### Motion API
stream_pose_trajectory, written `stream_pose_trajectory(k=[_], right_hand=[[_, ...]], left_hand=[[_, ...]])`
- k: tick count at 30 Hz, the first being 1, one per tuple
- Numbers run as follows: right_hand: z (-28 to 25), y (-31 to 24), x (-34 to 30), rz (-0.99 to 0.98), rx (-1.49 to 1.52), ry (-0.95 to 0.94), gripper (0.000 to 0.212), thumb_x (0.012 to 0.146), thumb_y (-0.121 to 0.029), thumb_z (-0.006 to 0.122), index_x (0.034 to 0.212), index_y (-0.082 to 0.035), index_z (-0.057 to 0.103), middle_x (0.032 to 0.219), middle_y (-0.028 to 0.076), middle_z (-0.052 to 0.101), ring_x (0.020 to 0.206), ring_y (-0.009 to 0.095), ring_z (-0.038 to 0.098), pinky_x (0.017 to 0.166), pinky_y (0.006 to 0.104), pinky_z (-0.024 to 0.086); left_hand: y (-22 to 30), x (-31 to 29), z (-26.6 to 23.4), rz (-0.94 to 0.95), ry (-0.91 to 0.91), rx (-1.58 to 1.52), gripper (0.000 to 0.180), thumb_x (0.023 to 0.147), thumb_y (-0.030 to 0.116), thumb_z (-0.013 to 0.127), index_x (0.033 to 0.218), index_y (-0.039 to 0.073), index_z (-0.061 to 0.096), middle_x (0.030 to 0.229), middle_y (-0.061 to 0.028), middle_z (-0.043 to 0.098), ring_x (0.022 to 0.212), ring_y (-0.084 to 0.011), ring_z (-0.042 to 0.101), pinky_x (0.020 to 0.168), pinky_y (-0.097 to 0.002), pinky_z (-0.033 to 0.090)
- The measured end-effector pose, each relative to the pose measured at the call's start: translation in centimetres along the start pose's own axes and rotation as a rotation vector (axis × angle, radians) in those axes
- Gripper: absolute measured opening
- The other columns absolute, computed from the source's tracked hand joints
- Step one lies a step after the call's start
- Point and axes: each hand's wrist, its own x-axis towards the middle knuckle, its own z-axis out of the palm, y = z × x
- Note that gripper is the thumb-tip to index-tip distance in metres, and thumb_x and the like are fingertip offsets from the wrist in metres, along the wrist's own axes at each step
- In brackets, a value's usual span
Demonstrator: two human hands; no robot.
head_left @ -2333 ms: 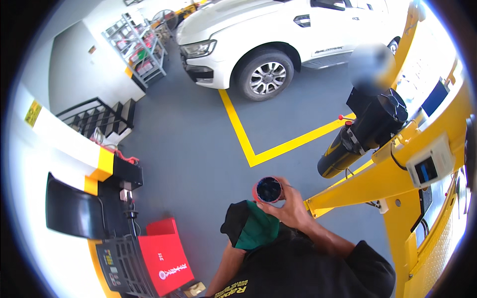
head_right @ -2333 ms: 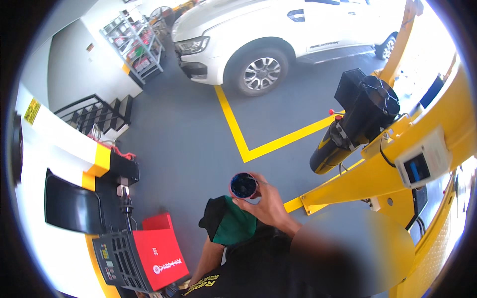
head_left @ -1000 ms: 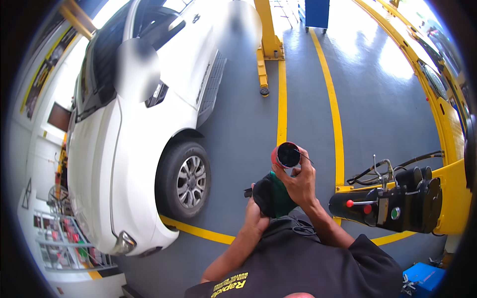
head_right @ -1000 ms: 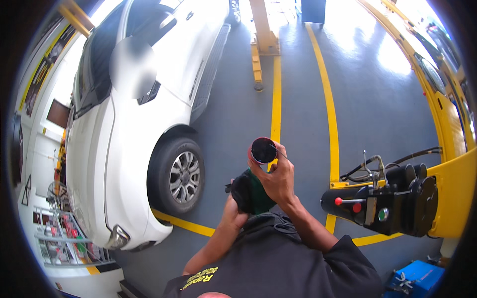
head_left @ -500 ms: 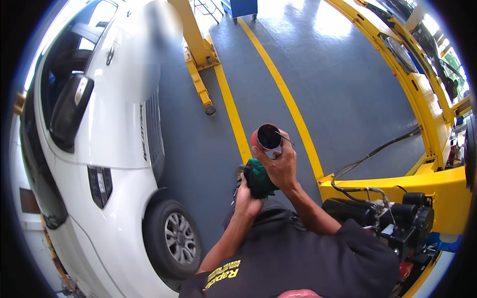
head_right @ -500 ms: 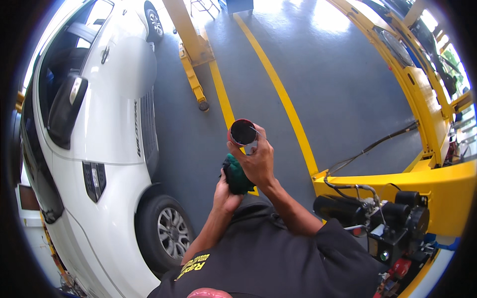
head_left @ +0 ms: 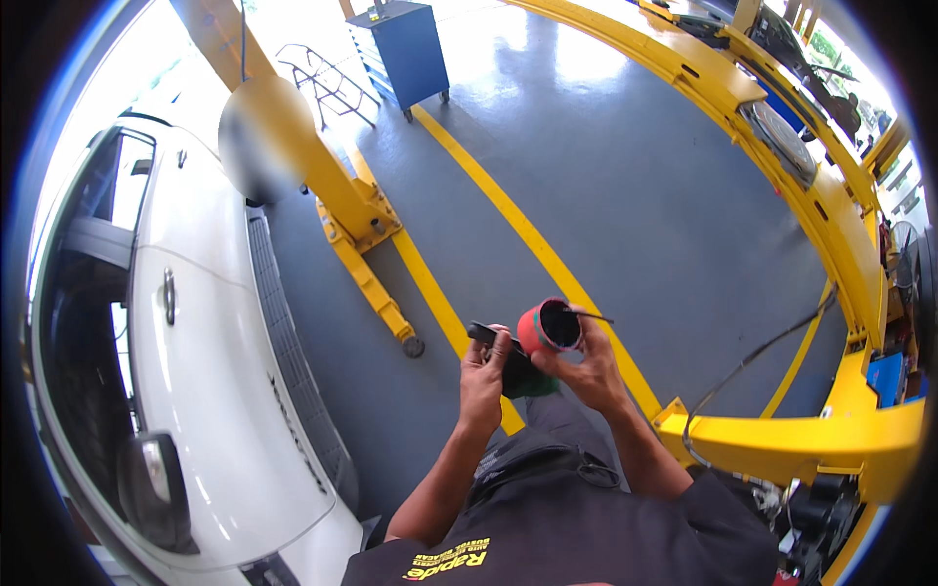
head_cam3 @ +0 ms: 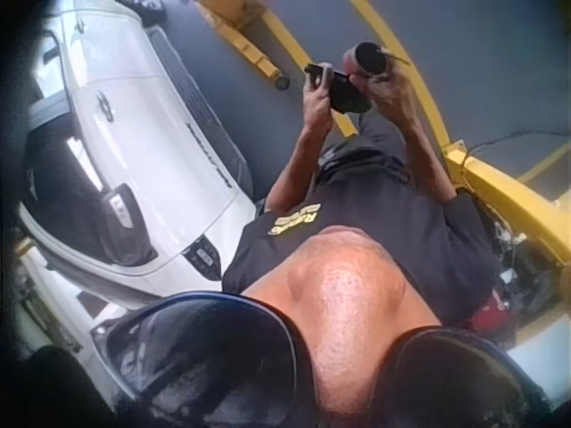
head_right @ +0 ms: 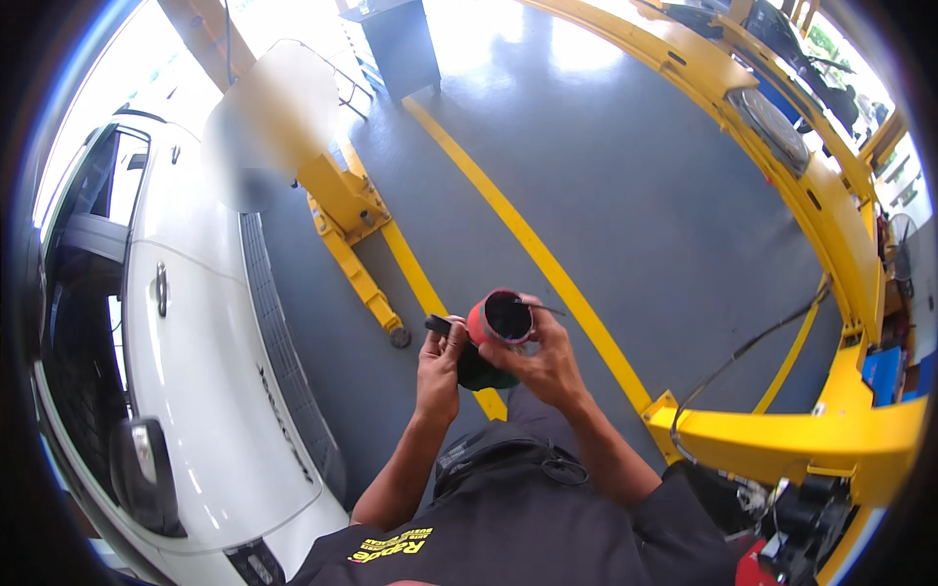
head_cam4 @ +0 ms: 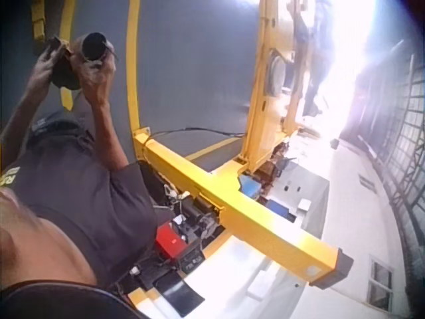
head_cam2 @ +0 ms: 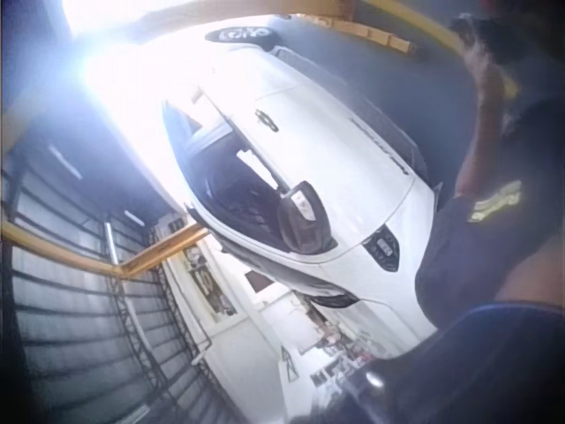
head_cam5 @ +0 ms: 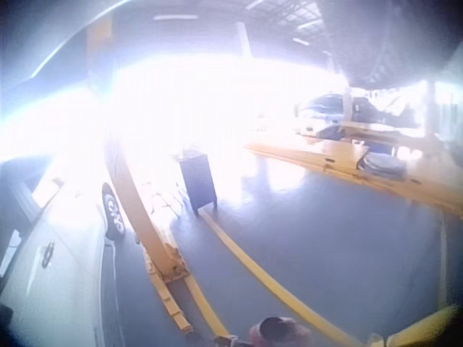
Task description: The person assembles a steering column by hand, applying grease to joints and inserting components into the metal frame. They use a small brush to spread grease and handle the column parts on a yellow lift platform before moving the assembly to a blue tool cabinet.
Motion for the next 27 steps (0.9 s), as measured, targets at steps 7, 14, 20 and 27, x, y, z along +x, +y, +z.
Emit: stream_pose_trajectory(k=[7, 14, 20, 27], right_hand=[[-0.9, 4.4, 20.9, 0.121, 0.172, -0.194, 0.077, 0.078, -0.023, 0.099, 0.142, -0.006, 0.060, 0.130, 0.006, 0.068, 0.120, 0.016, 0.065, 0.106, 0.0356, 0.051], [2.1, 4.1, 43.5, 0.097, 0.112, -0.390, 0.081, 0.076, -0.024, 0.099, 0.145, -0.007, 0.060, 0.139, 0.006, 0.064, 0.128, 0.019, 0.062, 0.102, 0.0365, 0.054], [9.3, 5.7, 62.5, -0.087, -0.102, -0.527, 0.072, 0.074, -0.025, 0.100, 0.136, -0.008, 0.067, 0.149, 0.010, 0.058, 0.133, 0.025, 0.060, 0.101, 0.0393, 0.055], [17.7, 8.4, 83.2, -0.071, -0.122, -0.467, 0.067, 0.076, -0.023, 0.098, 0.133, -0.007, 0.067, 0.136, 0.008, 0.062, 0.122, 0.022, 0.065, 0.098, 0.0368, 0.056]], left_hand=[[3.9, 21.7, 2.3, -0.147, -0.182, 0.236, 0.042, 0.098, 0.021, 0.079, 0.134, 0.007, 0.062, 0.113, -0.0025, 0.069, 0.102, -0.0100, 0.064, 0.092, -0.0293, 0.054], [11.4, 39.9, 1.6, -0.004, -0.056, 0.293, 0.044, 0.098, 0.020, 0.079, 0.133, 0.007, 0.056, 0.108, -0.0010, 0.066, 0.098, -0.0077, 0.063, 0.088, -0.0261, 0.052], [17.3, 55.5, -3.2, -0.042, 0.188, 0.041, 0.033, 0.102, 0.018, 0.070, 0.131, 0.007, 0.060, 0.106, -0.0003, 0.066, 0.101, -0.0088, 0.063, 0.093, -0.0279, 0.052], [26.5, 73.1, -16.0, -0.056, 0.350, -0.277, 0.048, 0.101, 0.024, 0.050, 0.141, -0.002, 0.061, 0.109, -0.0098, 0.071, 0.099, -0.0157, 0.066, 0.096, -0.0288, 0.053]])
